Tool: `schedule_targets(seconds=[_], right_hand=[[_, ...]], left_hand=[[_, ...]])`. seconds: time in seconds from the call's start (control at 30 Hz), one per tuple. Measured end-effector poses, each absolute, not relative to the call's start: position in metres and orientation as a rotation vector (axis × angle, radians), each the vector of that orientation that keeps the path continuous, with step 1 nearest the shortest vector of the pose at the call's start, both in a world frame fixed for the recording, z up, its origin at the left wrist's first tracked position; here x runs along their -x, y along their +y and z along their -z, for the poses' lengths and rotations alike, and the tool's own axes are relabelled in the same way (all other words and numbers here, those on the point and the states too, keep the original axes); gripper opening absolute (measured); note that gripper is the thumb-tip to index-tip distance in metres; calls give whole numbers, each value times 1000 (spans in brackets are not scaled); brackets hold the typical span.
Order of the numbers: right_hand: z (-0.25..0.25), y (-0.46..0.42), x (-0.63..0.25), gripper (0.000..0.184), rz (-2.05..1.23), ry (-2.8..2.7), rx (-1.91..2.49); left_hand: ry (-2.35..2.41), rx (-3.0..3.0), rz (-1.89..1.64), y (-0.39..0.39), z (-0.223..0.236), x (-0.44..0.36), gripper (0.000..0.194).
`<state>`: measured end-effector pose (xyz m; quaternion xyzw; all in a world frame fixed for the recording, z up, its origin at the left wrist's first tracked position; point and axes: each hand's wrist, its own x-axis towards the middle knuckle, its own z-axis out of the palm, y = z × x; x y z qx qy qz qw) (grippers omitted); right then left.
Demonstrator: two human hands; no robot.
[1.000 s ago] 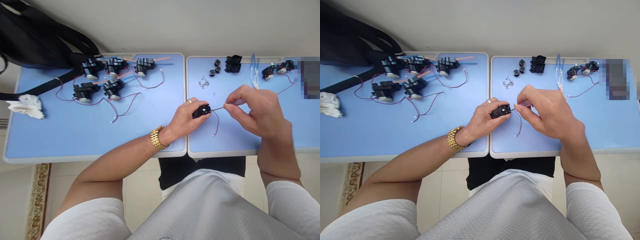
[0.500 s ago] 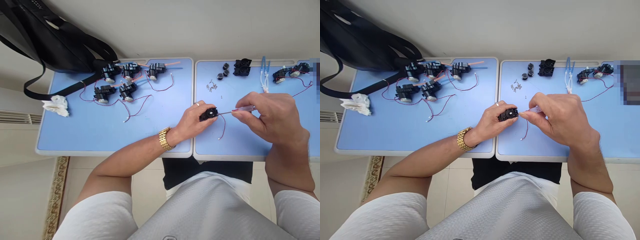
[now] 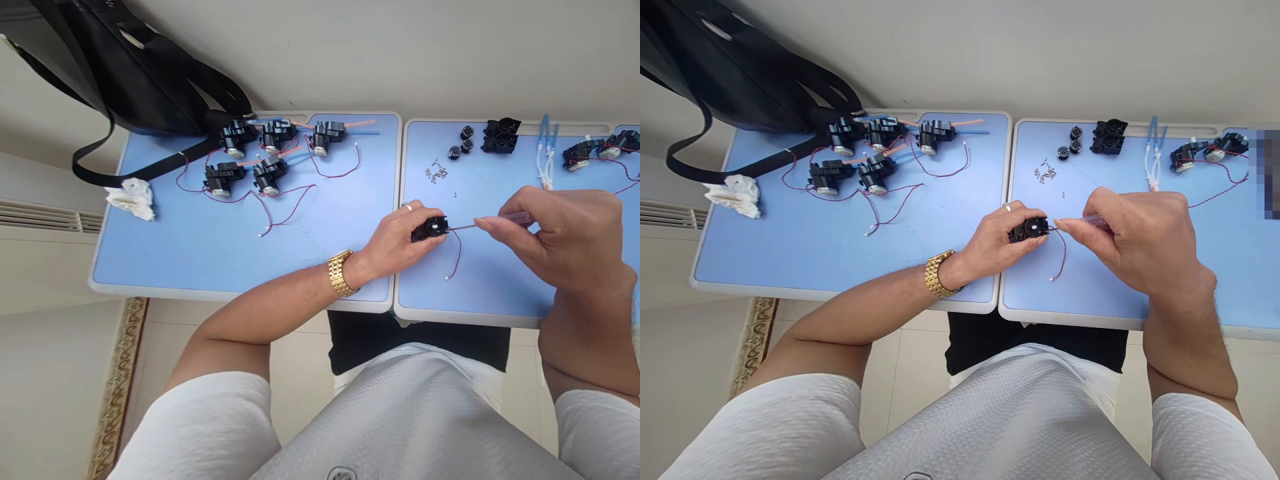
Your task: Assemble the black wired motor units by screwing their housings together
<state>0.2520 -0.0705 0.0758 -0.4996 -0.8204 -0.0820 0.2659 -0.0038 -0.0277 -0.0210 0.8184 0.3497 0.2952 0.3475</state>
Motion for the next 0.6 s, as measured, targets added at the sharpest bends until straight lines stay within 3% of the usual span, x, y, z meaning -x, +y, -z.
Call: schedule_targets(seconds=[0.33, 0.43, 0.6], right_hand=[[-85, -74, -246, 4, -87, -2284, 1218], [-82, -72, -246, 14, 43, -2273, 1196], [-77, -71, -251, 48, 189, -2229, 1380]], left_hand=[[898, -2100, -768, -27, 19, 4, 35], [872, -2105, -790, -27, 21, 4, 35], [889, -2108, -774, -28, 21, 4, 34]])
